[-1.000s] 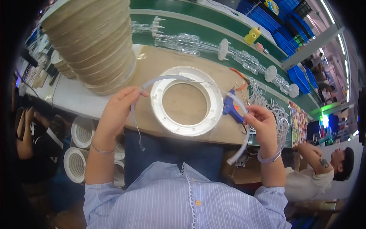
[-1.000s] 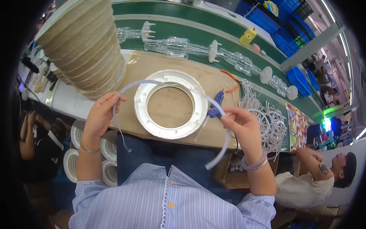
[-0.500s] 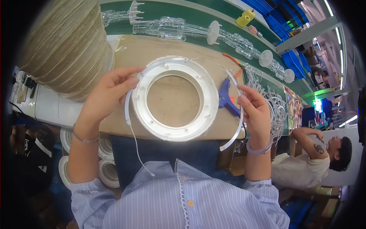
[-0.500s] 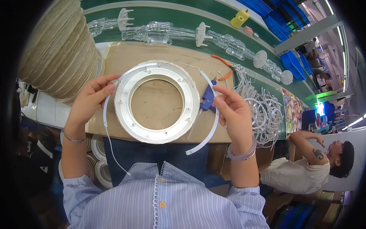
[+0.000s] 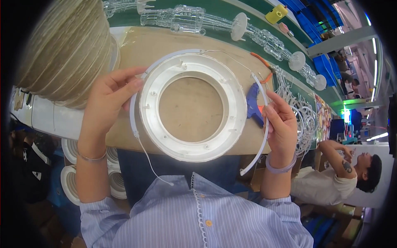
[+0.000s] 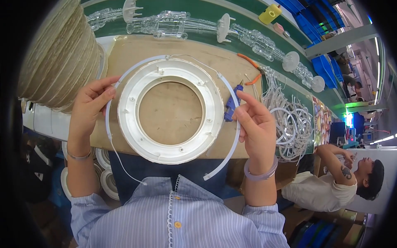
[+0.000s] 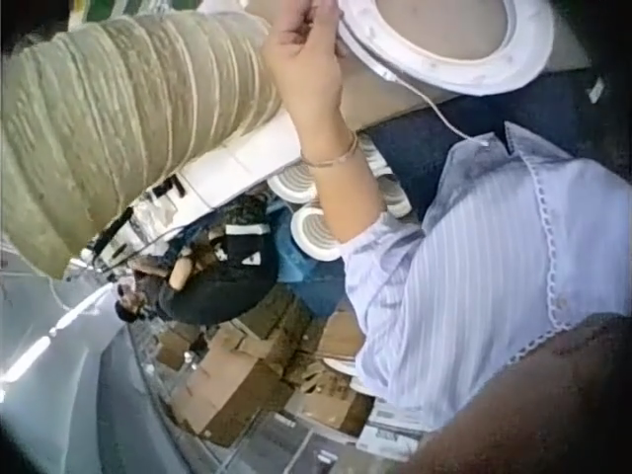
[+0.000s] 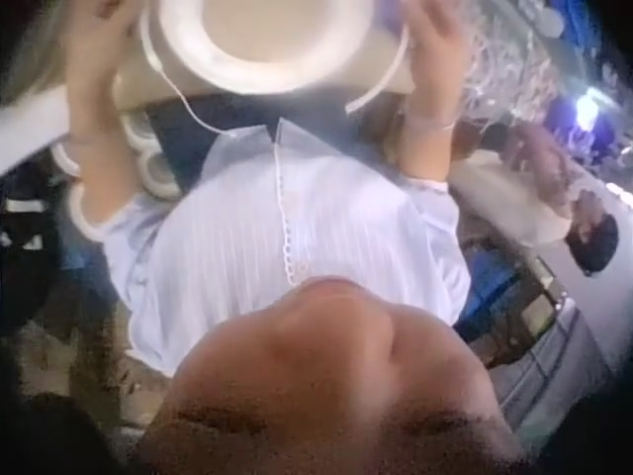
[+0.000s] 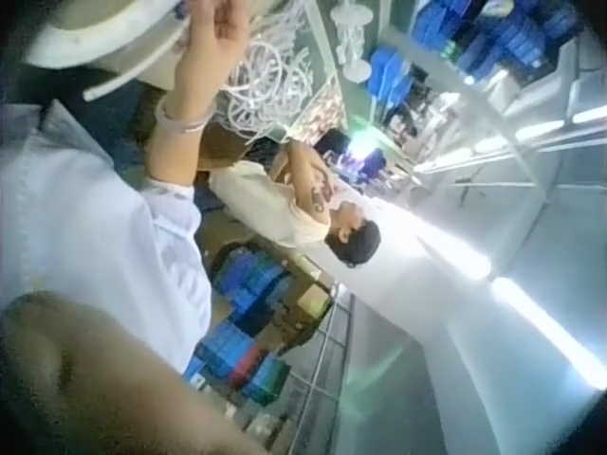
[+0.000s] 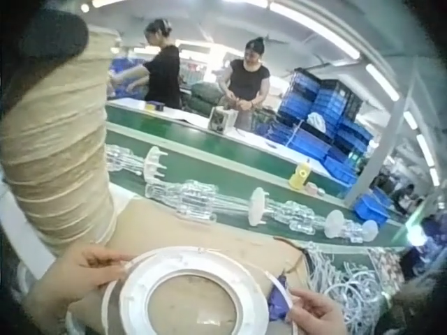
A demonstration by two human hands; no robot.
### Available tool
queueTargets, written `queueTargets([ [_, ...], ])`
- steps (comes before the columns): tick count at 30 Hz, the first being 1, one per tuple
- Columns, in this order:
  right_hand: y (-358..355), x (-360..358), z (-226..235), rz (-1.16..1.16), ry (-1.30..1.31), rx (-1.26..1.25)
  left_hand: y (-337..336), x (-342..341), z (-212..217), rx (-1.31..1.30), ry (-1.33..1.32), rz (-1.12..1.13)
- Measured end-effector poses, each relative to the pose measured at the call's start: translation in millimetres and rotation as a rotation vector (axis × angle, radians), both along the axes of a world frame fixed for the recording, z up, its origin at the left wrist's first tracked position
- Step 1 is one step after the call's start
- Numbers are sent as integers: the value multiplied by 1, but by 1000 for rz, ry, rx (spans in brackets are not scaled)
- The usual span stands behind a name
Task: Assembling LED lighting fixtures by gluing light strips into plastic circular housings on a factory production line.
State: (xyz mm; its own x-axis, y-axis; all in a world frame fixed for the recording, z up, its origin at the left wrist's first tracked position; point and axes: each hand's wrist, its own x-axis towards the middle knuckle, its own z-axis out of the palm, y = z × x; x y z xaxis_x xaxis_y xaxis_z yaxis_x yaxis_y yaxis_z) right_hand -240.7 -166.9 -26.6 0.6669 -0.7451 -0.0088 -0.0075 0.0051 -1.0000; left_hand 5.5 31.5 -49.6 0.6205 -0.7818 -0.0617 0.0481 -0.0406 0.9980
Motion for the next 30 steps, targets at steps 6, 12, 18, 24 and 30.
queueTargets([
  [6,-1,0,-1,6,-34,74,1,-5,-1,28,33,14],
  [12,-1,3,-4,2,-25,96,-1,-2,-7,18,48,49],
  [18,-3,7,-6,14,-36,88,0,-2,-6,27,14,57],
  [24,3,12,1,16,18,39,9,7,1,71,22,34],
  [30,3,13,0,92,-9,77,19,12,4,71,-9,38],
])
